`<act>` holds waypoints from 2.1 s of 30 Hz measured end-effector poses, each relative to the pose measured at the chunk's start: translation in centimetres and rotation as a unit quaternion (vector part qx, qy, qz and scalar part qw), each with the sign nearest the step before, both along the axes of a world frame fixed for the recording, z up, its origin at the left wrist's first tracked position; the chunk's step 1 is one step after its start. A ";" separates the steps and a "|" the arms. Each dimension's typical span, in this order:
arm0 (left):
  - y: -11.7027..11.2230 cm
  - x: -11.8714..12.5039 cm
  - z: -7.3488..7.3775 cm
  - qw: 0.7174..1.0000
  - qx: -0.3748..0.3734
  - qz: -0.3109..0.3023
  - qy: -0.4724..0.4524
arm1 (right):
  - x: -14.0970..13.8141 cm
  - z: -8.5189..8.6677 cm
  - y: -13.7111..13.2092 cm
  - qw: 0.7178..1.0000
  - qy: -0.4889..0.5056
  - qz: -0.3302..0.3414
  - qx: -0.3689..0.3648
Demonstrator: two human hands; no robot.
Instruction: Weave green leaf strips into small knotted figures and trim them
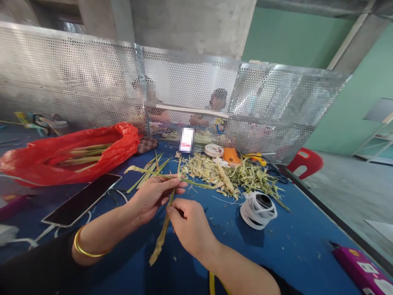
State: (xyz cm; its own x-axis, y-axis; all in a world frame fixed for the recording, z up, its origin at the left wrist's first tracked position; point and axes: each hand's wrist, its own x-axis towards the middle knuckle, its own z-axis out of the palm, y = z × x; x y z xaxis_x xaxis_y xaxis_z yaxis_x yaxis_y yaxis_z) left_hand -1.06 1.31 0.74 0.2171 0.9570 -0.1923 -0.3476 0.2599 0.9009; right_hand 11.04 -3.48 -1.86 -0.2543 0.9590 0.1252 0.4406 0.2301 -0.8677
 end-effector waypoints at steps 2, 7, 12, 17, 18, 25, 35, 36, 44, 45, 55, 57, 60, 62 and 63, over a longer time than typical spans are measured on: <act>0.2 -0.1 -0.1 1.000 0.001 0.005 -0.002 | 0.2 0.4 -0.2 0.999 -0.041 0.004 0.033; 0.6 -0.4 0.1 0.999 0.013 -0.019 -0.027 | 2.5 2.3 0.8 0.946 -0.135 -0.115 0.271; 0.5 -0.5 0.6 0.998 -0.030 -0.048 -0.025 | 4.6 3.0 2.7 0.950 -0.172 -0.119 0.231; 0.5 -0.6 -0.1 0.998 0.026 -0.047 0.024 | 4.0 2.4 2.9 0.974 -0.128 -0.069 0.171; 0.5 -0.6 -0.3 0.997 0.038 -0.050 0.033 | 3.9 2.2 2.8 0.978 -0.119 -0.062 0.160; -0.1 -0.1 -0.2 0.982 0.135 -0.031 0.126 | 3.5 2.1 2.2 0.961 -0.176 -0.060 0.207; 0.3 -0.1 0.0 0.987 0.110 -0.032 0.114 | 4.7 4.9 1.3 0.934 -0.283 -0.034 0.215; 0.3 -0.1 0.0 0.988 0.104 -0.025 0.109 | 4.7 5.0 1.3 0.936 -0.282 -0.030 0.210; 0.4 -0.3 0.6 0.991 0.072 -0.030 0.110 | 5.3 4.9 1.6 0.944 -0.267 -0.029 0.191; 0.3 -0.4 0.6 0.989 0.082 -0.045 0.118 | 5.5 5.0 1.6 0.947 -0.250 -0.037 0.198; -2.4 0.8 0.8 0.934 0.143 -0.230 0.233 | 3.9 4.4 1.5 0.993 0.093 0.041 -0.056; -2.4 0.9 0.9 0.938 0.125 -0.233 0.226 | 3.5 4.2 1.4 0.982 0.162 0.035 -0.092; -2.4 0.8 0.9 0.942 0.103 -0.238 0.213 | 3.2 4.3 1.4 0.982 0.178 -0.042 -0.036; -2.4 0.7 0.8 0.939 0.111 -0.250 0.210 | 3.2 4.4 1.4 0.980 0.186 -0.070 -0.009; -2.4 0.7 0.8 0.935 0.119 -0.260 0.211 | 3.2 4.4 1.4 0.979 0.192 -0.075 -0.003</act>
State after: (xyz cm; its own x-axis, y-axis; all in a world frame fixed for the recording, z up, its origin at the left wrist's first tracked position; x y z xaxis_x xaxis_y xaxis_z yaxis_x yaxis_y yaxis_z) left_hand -0.38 -1.11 1.52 0.6176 0.7701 -0.1598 0.1683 0.0691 0.9833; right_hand 14.21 -2.07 2.55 -0.0468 0.9829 0.1781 0.1095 0.1823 -0.9771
